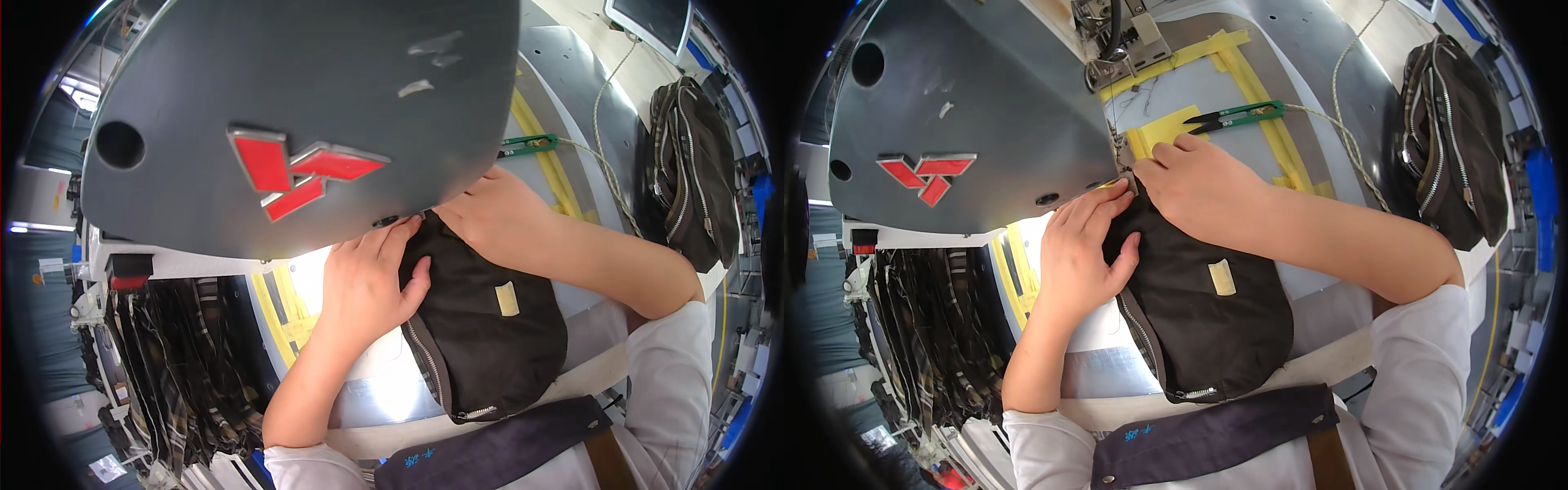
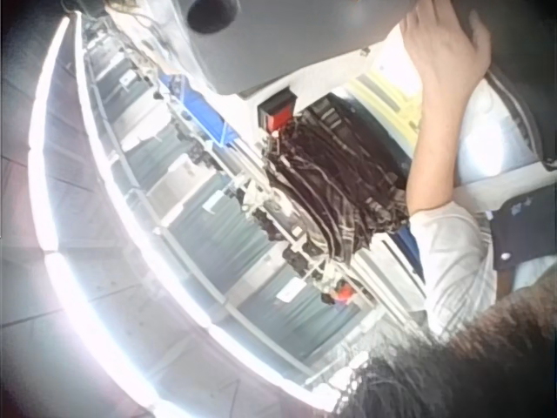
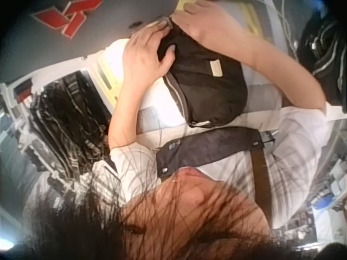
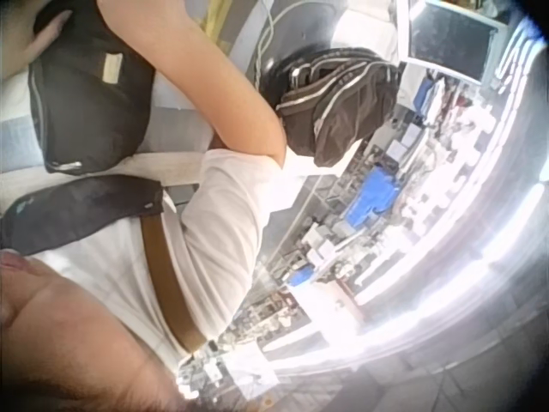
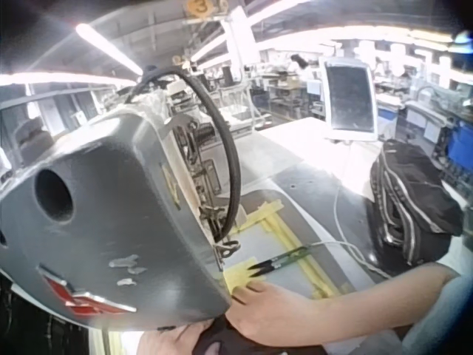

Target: The person operates an industrial sewing machine to stitch a zipper onto a black fabric bag. They guide the bag under the needle, sew along the zipper line, and periodically use scissors to trim threads. The process is repeated for multiple bags in a factory setting.

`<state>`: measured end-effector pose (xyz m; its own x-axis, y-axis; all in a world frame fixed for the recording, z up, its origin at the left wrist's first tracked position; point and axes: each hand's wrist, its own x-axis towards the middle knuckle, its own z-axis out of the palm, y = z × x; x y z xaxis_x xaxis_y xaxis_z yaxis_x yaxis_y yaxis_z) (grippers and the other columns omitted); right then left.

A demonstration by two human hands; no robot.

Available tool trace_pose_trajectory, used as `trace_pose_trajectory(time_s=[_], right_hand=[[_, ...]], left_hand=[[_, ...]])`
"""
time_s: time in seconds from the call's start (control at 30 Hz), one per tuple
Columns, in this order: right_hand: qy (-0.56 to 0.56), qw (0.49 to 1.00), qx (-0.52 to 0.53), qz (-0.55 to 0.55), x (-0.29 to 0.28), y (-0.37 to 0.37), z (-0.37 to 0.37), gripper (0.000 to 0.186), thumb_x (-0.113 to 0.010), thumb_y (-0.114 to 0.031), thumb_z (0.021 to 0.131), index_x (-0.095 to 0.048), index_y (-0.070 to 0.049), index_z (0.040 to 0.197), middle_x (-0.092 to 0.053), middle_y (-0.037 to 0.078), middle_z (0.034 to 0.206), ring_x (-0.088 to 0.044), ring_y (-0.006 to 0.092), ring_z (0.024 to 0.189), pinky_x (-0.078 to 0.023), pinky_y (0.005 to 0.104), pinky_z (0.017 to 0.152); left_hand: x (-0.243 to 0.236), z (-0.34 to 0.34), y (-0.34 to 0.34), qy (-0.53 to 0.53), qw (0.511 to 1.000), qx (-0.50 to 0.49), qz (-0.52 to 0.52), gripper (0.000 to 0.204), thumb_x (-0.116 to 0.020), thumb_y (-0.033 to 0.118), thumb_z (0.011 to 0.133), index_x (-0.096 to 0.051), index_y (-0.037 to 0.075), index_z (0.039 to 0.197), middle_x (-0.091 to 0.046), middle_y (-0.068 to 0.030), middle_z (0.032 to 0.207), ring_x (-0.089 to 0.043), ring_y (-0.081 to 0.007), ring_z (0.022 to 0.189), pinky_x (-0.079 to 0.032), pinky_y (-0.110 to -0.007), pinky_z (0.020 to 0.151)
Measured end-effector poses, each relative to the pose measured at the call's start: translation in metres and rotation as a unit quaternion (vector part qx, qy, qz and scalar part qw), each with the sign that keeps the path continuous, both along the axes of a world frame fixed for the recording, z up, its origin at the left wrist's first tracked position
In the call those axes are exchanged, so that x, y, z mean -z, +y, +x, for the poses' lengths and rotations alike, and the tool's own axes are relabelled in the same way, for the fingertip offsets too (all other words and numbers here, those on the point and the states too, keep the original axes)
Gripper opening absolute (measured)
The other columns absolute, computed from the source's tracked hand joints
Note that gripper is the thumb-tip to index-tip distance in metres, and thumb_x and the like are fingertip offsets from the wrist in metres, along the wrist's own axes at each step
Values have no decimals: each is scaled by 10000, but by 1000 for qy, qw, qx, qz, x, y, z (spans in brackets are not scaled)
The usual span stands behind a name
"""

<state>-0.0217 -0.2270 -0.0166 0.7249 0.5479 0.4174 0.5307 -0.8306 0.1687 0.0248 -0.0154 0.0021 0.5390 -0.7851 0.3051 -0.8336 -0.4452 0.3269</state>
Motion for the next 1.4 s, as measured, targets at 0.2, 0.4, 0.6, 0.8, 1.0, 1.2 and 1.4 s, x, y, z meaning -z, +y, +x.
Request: trace_pose_trajectory(time_s=[0.2,0.4,0.6,0.8,1.0,1.2,1.4], right_hand=[[0,1000,7,-4,-2,2,-1,136,-621,-143,723,-674,-52,808,-539,29,879,-552,177,819,-449,286,715],[1,1000,6,-1,-3,1,0,120,-624,-136,717,-664,-53,794,-538,26,874,-553,174,812,-449,287,707],[-2,1000,2,-11,-3,0,4,119,-627,-137,708,-672,-54,780,-537,30,875,-554,172,798,-450,291,699],[-6,1000,-6,16,1,-2,3,108,-627,-139,711,-676,-56,761,-533,30,871,-551,169,789,-451,293,692],[5,999,0,32,3,-5,8,108,-624,-129,733,-673,-46,782,-543,25,859,-554,168,781,-456,299,699],[14,999,9,46,-1,-7,18,128,-624,-118,744,-668,-31,827,-571,35,892,-566,175,776,-463,308,720],[32,999,-1,38,-3,-7,12,131,-623,-131,753,-674,-36,827,-574,34,902,-564,176,793,-462,312,729]], left_hand=[[-1,0,0,-10,1000,2,8,380,-716,126,699,-657,2,1052,-647,-97,1144,-635,-293,1009,-492,-390,881],[-1,0,-2,-14,1000,1,12,393,-726,135,695,-658,0,1057,-645,-96,1150,-633,-292,1018,-490,-388,884],[-5,0,-2,6,999,-13,33,411,-733,147,698,-664,13,1080,-644,-92,1154,-628,-295,1035,-486,-387,895],[-3,0,-2,-13,999,-2,30,425,-738,159,702,-662,14,1094,-644,-91,1150,-627,-287,1040,-486,-392,898],[-5,3,-3,-2,999,-14,43,425,-735,169,714,-657,7,1099,-653,-107,1132,-641,-300,1001,-508,-395,871],[0,9,-4,-7,998,-29,46,426,-736,176,721,-656,-4,1099,-672,-142,1081,-657,-323,959,-531,-376,816],[-1,7,-4,3,999,-23,31,432,-738,175,715,-660,-8,1098,-677,-149,1075,-664,-324,950,-530,-383,832]])
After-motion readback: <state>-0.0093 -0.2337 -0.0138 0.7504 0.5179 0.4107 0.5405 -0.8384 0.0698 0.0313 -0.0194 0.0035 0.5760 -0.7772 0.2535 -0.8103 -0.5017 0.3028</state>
